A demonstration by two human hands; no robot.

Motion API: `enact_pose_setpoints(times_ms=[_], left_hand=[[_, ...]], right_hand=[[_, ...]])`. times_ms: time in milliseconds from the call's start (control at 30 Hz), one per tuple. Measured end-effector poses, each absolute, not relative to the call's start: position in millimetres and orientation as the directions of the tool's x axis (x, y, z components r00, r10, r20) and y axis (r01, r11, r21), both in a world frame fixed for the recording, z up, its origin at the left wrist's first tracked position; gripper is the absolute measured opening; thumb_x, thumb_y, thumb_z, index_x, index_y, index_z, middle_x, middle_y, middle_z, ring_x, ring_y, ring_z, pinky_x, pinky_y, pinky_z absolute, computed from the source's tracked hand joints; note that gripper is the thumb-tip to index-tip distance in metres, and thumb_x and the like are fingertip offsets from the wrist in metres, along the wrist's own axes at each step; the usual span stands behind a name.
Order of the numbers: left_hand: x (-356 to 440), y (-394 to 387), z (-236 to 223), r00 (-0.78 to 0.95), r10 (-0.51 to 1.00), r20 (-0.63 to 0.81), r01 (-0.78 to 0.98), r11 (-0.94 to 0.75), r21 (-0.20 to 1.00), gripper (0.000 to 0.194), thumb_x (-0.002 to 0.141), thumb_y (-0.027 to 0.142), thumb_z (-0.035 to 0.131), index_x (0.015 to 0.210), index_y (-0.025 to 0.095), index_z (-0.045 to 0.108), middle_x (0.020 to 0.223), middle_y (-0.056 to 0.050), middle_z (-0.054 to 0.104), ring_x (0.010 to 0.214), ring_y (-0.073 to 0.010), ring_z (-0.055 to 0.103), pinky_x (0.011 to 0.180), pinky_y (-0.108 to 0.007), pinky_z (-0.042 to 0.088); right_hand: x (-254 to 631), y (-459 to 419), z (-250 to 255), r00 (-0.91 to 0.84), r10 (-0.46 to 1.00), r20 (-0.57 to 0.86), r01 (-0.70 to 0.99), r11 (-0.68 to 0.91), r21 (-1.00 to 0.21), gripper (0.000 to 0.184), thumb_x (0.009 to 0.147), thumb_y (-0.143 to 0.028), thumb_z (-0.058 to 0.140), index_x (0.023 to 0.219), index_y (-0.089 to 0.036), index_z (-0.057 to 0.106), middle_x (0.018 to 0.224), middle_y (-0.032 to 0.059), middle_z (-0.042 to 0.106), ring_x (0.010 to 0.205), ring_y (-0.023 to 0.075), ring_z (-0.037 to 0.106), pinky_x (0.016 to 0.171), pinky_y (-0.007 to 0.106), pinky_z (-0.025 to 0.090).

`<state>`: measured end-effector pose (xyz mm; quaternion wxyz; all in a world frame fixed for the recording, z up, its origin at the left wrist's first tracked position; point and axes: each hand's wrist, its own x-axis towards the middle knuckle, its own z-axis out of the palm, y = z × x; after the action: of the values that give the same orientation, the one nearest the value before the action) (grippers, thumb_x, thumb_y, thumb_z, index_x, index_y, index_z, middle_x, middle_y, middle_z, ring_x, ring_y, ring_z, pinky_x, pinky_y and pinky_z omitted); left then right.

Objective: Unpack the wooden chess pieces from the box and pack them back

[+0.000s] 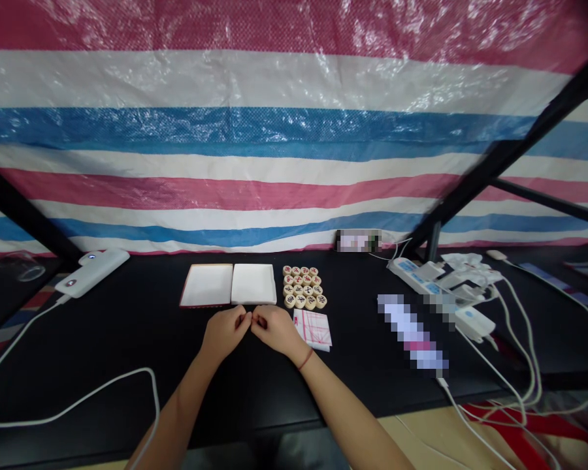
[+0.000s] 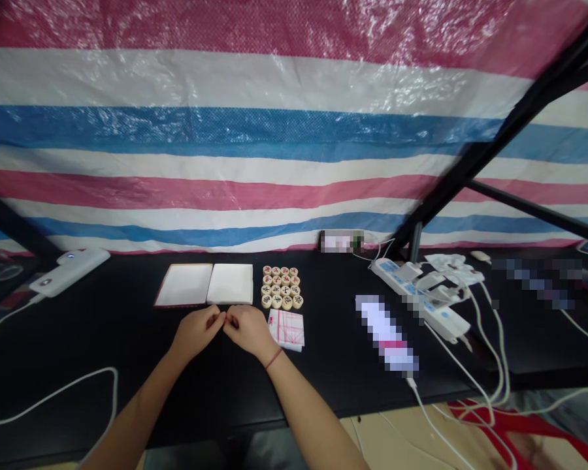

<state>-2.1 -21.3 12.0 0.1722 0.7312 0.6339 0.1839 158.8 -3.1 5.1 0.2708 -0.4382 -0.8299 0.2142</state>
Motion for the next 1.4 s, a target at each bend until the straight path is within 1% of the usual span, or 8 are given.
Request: enact_pose_setpoints(times_ms=[567, 733, 967, 1133, 1300, 1400], left_hand=[[-2.2, -20.7, 10.5, 0.127, 0.991, 0.039, 0.862, -0.13, 0.491, 0.029, 0.089, 0.034, 0.042, 0.065, 0.021, 0.048, 0.058, 0.003, 0.049, 0.057, -0.0124, 0.049, 0.056, -0.024, 0.025], [-2.1, -20.9, 10.9, 0.126, 0.991, 0.038, 0.865, -0.129, 0.484, 0.029, 0.089, 0.035, 0.042, 0.065, 0.02, 0.047, 0.058, 0.003, 0.048, 0.057, -0.0123, 0.049, 0.056, -0.024, 0.025], [-2.6, -20.4, 10.3, 0.124, 0.992, 0.038, 0.867, -0.127, 0.482, 0.029, 0.09, 0.034, 0.042, 0.065, 0.02, 0.048, 0.059, 0.003, 0.049, 0.058, -0.0126, 0.049, 0.057, -0.024, 0.025], [-2.7, -20.0, 11.2, 0.134, 0.99, 0.038, 0.863, -0.135, 0.487, 0.029, 0.09, 0.033, 0.043, 0.065, 0.021, 0.049, 0.058, 0.003, 0.05, 0.057, -0.0124, 0.049, 0.056, -0.024, 0.026], [-4.0, -21.0, 7.1, 0.134, 0.987, 0.089, 0.838, -0.161, 0.522, 0.03, 0.09, 0.034, 0.043, 0.064, 0.02, 0.048, 0.057, 0.004, 0.047, 0.055, -0.0116, 0.047, 0.055, -0.024, 0.027], [-5.8, -22.0, 4.7, 0.138, 0.969, 0.206, 0.813, -0.23, 0.536, 0.034, 0.091, 0.035, 0.041, 0.062, 0.02, 0.049, 0.056, 0.003, 0.047, 0.055, -0.0119, 0.046, 0.057, -0.024, 0.032]], right_hand=[[158.7, -2.6, 4.2, -0.462, 0.851, 0.25, 0.611, 0.51, -0.606, 0.022, 0.081, -0.014, 0.058, 0.062, -0.02, 0.047, 0.062, -0.0041, 0.05, 0.06, 0.0102, 0.047, 0.06, 0.022, 0.031], [158.9, -2.8, 5.0, -0.462, 0.85, 0.255, 0.613, 0.513, -0.601, 0.023, 0.08, -0.014, 0.058, 0.061, -0.019, 0.046, 0.061, -0.0045, 0.049, 0.06, 0.0101, 0.047, 0.06, 0.021, 0.03], [159.0, -3.1, 5.5, -0.466, 0.848, 0.251, 0.618, 0.515, -0.594, 0.022, 0.082, -0.013, 0.057, 0.062, -0.019, 0.048, 0.063, -0.0038, 0.052, 0.061, 0.0103, 0.049, 0.061, 0.021, 0.033], [158.9, -3.5, 5.5, -0.467, 0.848, 0.25, 0.626, 0.517, -0.584, 0.022, 0.081, -0.013, 0.058, 0.062, -0.019, 0.048, 0.062, -0.0043, 0.051, 0.06, 0.0103, 0.047, 0.06, 0.022, 0.032], [159.6, -3.5, 5.5, -0.471, 0.845, 0.253, 0.615, 0.52, -0.593, 0.022, 0.082, -0.013, 0.057, 0.062, -0.019, 0.048, 0.062, -0.0042, 0.05, 0.06, 0.0102, 0.048, 0.06, 0.022, 0.032], [161.0, -5.8, 7.1, -0.486, 0.82, 0.302, 0.58, 0.561, -0.591, 0.02, 0.084, -0.015, 0.055, 0.066, -0.02, 0.05, 0.063, -0.0039, 0.05, 0.061, 0.0107, 0.048, 0.061, 0.022, 0.034]])
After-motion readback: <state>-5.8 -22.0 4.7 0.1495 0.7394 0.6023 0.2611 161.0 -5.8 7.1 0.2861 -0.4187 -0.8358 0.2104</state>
